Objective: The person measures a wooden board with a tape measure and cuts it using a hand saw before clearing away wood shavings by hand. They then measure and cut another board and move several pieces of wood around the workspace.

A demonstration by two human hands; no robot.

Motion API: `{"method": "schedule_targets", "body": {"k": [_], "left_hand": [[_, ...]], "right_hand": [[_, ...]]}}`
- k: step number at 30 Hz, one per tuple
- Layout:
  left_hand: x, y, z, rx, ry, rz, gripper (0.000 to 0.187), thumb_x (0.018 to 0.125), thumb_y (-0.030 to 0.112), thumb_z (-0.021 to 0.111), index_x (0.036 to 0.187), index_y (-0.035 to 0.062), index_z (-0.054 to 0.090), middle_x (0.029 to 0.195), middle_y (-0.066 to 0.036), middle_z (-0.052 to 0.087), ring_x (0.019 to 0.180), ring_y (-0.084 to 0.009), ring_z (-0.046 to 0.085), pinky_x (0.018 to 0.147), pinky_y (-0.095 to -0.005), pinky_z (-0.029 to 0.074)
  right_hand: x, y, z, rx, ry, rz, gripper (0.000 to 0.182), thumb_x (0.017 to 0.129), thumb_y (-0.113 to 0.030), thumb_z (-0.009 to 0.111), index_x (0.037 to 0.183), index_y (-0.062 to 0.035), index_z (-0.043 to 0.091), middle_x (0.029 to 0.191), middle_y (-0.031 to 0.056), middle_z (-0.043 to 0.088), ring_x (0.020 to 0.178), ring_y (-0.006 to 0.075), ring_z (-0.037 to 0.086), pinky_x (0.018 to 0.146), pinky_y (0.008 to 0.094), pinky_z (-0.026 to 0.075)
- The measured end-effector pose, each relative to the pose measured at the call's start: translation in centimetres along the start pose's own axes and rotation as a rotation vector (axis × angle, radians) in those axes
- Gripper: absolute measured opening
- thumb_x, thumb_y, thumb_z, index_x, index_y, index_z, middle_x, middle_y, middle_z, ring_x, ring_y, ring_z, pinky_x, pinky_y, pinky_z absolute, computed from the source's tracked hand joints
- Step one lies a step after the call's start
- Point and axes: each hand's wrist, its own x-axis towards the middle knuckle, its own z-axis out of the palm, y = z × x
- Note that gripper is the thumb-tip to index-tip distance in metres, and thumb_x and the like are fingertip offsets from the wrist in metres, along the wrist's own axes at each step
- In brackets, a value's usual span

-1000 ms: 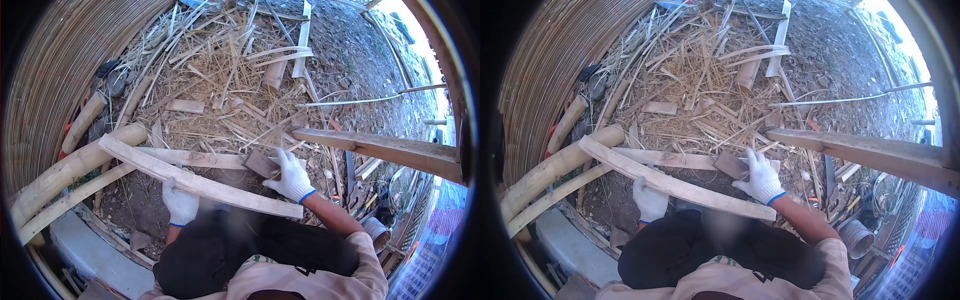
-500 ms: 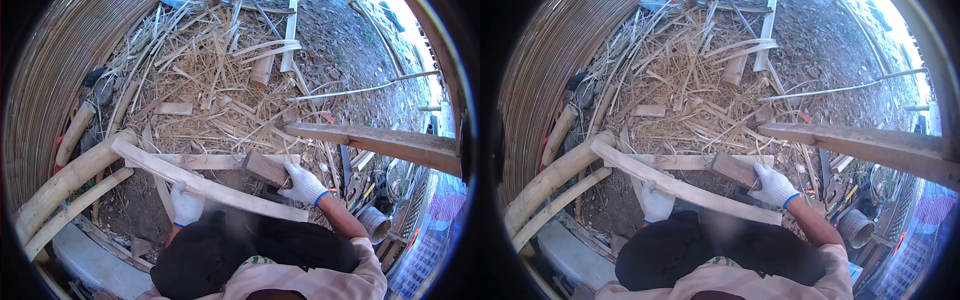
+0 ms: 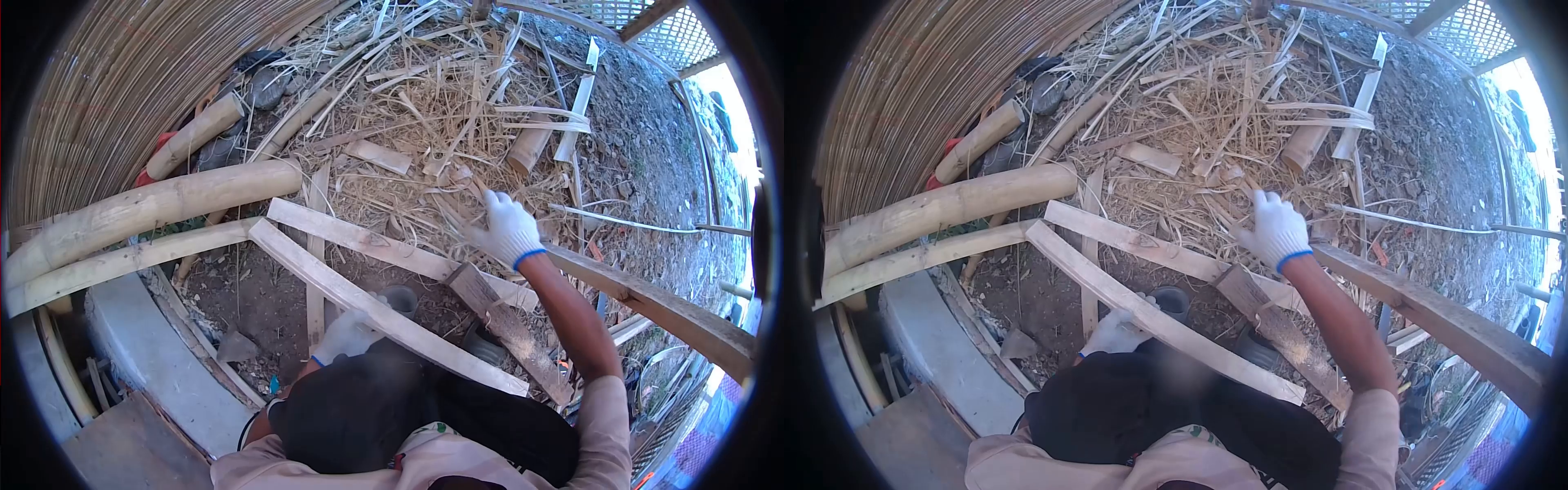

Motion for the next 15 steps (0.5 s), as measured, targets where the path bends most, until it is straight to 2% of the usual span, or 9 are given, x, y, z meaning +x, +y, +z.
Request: {"method": "schedule_targets", "body": {"k": [4,5,8,12,13,14,15], "left_hand": [[-0.8,0.8,1.4,0.098,0.04,-0.025,0.055,0.09,0.007,0.06,0.144,0.0098,0.051,0.143,-0.013,0.062,0.137,-0.0302,0.06,0.117,-0.0564,0.048],[-0.8,0.9,1.3,0.102,0.014,-0.027,0.056,0.09,0.007,0.06,0.146,0.0097,0.051,0.144,-0.013,0.062,0.138,-0.0298,0.059,0.116,-0.0558,0.049],[0.4,0.8,-0.2,0.09,-0.084,-0.04,0.054,0.094,0.01,0.065,0.146,0.0124,0.051,0.147,-0.008,0.06,0.14,-0.0281,0.058,0.117,-0.0549,0.049],[1.3,1.1,2.0,0.155,-0.204,-0.056,0.053,0.097,0.014,0.065,0.148,0.0116,0.052,0.148,-0.009,0.06,0.139,-0.0281,0.058,0.117,-0.0536,0.048],[1.9,1.0,2.3,0.142,-0.244,-0.061,0.053,0.098,0.015,0.064,0.149,0.0115,0.052,0.149,-0.01,0.06,0.139,-0.0282,0.058,0.117,-0.0537,0.048],[2.5,1.0,2.5,0.128,-0.282,-0.066,0.052,0.099,0.016,0.063,0.15,0.0115,0.052,0.15,-0.01,0.059,0.139,-0.0282,0.058,0.117,-0.0539,0.048],[3.2,1.0,2.5,0.157,-0.289,-0.066,0.052,0.1,0.016,0.062,0.15,0.0108,0.051,0.15,-0.011,0.059,0.139,-0.0288,0.058,0.118,-0.0546,0.047]], "right_hand": [[0.9,0.0,5.3,-0.117,0.172,0.067,0.094,0.076,-0.057,0.084,0.144,-0.0001,0.052,0.135,0.0243,0.063,0.129,0.0456,0.059,0.104,0.0566,0.05],[1.0,0.2,6.2,-0.112,0.139,0.063,0.097,0.076,-0.058,0.085,0.147,-0.0006,0.051,0.136,0.022,0.063,0.128,0.0438,0.058,0.109,0.0573,0.044],[1.1,1.4,4.9,0.009,0.097,0.034,0.097,0.077,-0.061,0.084,0.146,-0.0006,0.054,0.133,0.023,0.065,0.127,0.0448,0.058,0.111,0.0556,0.042],[1.5,2.7,5.5,0.148,0.171,0.038,0.1,0.076,-0.067,0.082,0.145,0.0,0.055,0.13,0.0255,0.067,0.127,0.0467,0.058,0.111,0.056,0.04],[1.0,2.0,4.7,0.124,0.123,0.036,0.106,0.073,-0.068,0.083,0.148,0.0002,0.052,0.131,0.027,0.066,0.128,0.0476,0.057,0.112,0.0571,0.039],[0.6,1.3,4.1,0.097,0.041,0.039,0.115,0.072,-0.067,0.085,0.154,0.0042,0.045,0.141,0.0292,0.061,0.133,0.0476,0.054,0.116,0.0539,0.038],[0.2,0.8,4.4,0.06,0.08,0.027,0.116,0.071,-0.063,0.087,0.155,0.004,0.043,0.14,0.0282,0.061,0.132,0.0471,0.055,0.115,0.0541,0.038]]}}
